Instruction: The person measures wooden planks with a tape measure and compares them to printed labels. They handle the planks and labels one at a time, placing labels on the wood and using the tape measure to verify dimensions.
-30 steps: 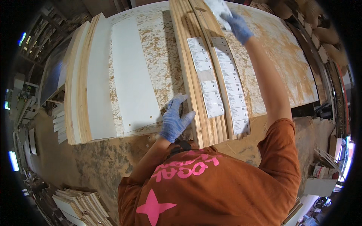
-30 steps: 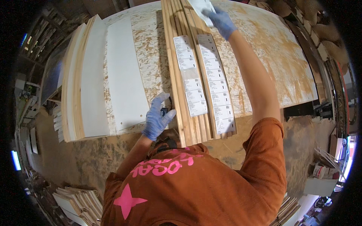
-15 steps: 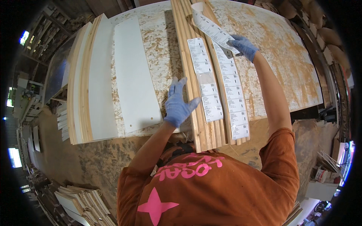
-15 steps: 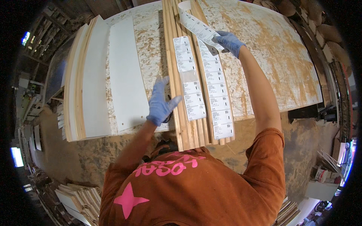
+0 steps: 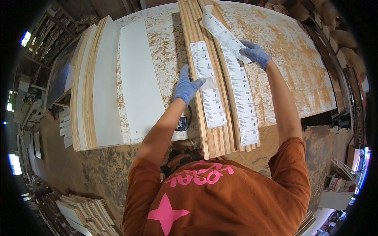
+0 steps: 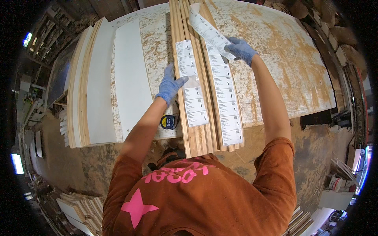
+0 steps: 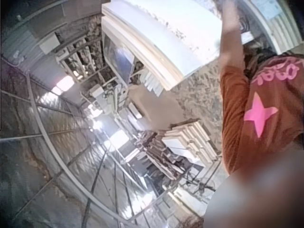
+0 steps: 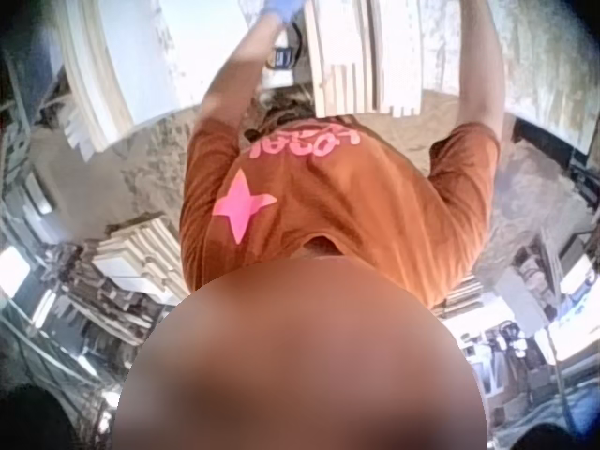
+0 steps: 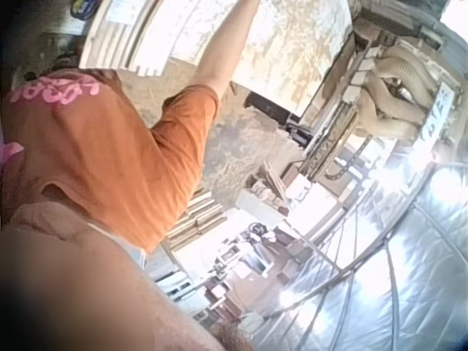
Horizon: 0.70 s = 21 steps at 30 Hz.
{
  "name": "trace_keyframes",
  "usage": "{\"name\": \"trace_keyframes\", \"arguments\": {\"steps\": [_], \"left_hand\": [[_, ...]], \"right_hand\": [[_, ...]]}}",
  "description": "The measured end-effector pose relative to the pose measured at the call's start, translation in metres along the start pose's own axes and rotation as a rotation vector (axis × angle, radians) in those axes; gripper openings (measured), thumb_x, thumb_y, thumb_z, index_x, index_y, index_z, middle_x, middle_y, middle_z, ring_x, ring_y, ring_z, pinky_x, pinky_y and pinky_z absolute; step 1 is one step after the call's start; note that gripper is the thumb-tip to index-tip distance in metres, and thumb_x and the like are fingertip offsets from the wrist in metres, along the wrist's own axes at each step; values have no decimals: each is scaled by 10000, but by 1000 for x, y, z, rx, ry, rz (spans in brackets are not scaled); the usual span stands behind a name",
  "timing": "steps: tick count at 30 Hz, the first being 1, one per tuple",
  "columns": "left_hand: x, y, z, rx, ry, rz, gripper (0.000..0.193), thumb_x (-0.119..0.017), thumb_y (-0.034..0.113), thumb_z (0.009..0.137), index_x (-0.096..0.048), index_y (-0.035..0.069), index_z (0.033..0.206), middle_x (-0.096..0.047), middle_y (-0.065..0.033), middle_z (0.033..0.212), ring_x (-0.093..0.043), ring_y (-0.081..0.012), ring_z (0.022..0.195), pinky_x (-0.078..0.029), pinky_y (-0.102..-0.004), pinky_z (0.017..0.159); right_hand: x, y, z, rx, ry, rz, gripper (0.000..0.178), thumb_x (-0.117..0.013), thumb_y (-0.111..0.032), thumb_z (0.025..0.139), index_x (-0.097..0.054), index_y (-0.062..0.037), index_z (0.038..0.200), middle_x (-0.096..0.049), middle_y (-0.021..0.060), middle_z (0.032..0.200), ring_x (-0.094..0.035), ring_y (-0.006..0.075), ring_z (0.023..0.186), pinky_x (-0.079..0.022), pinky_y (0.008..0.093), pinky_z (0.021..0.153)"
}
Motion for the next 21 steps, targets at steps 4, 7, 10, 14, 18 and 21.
{"name": "trace_keyframes", "arguments": {"steps": [4, 7, 10, 14, 18, 21], "left_hand": [[7, -26, 5, 25, -56, -206, 617, -689, 145, 795, -382, -17, 1305, -506, -211, 1246, -524, -255, 1110, -407, -319, 951], [12, -13, -6, 128, -57, -187, 368, -663, 129, 812, -522, -24, 1115, -617, -134, 1027, -578, -175, 900, -458, -297, 817], [19, -6, -12, 60, 25, -198, 216, -631, 117, 835, -566, -6, 1000, -632, -74, 895, -566, -148, 784, -466, -287, 736], [39, -5, -22, 32, 115, -336, 199, -592, 81, 859, -552, 9, 1040, -628, -66, 957, -584, -138, 818, -484, -269, 736], [68, 17, -46, -23, 170, -488, 231, -578, 56, 871, -527, 25, 1095, -612, -47, 1002, -593, -106, 851, -512, -230, 668], [102, 21, -60, -49, 241, -438, 261, -584, 70, 873, -513, 41, 1122, -604, -39, 1023, -593, -101, 854, -525, -234, 640]], "right_hand": [[-6, -11, -16, 17, -81, 66, 563, -592, -173, 800, -458, -38, 1330, -601, 103, 1142, -576, 161, 1006, -465, 254, 837], [-6, -25, -21, 136, -52, 64, 522, -571, -192, 820, -484, -54, 1315, -613, 102, 1125, -580, 161, 1014, -479, 270, 837], [-16, -60, -20, 271, -119, 79, 504, -576, -219, 835, -496, -32, 1296, -607, 105, 1136, -576, 160, 1026, -458, 260, 878], [-55, -135, -22, 482, -205, 71, 540, -605, -256, 835, -483, -7, 1299, -583, 127, 1169, -550, 179, 1067, -440, 262, 919], [-67, -180, -32, 520, -148, 6, 586, -628, -290, 825, -470, 8, 1304, -569, 126, 1181, -525, 195, 1093, -418, 266, 943], [-70, -199, -33, 586, -364, 130, 634, -667, -269, 796, -441, 1, 1323, -555, 114, 1205, -520, 197, 1096, -389, 308, 970]]}}
Point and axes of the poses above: each hand's wrist, its own z-axis towards the middle knuckle, its own x-axis out of the back of the hand, y = z × x, the point moved 4 cm from there along z, towards the middle knuckle
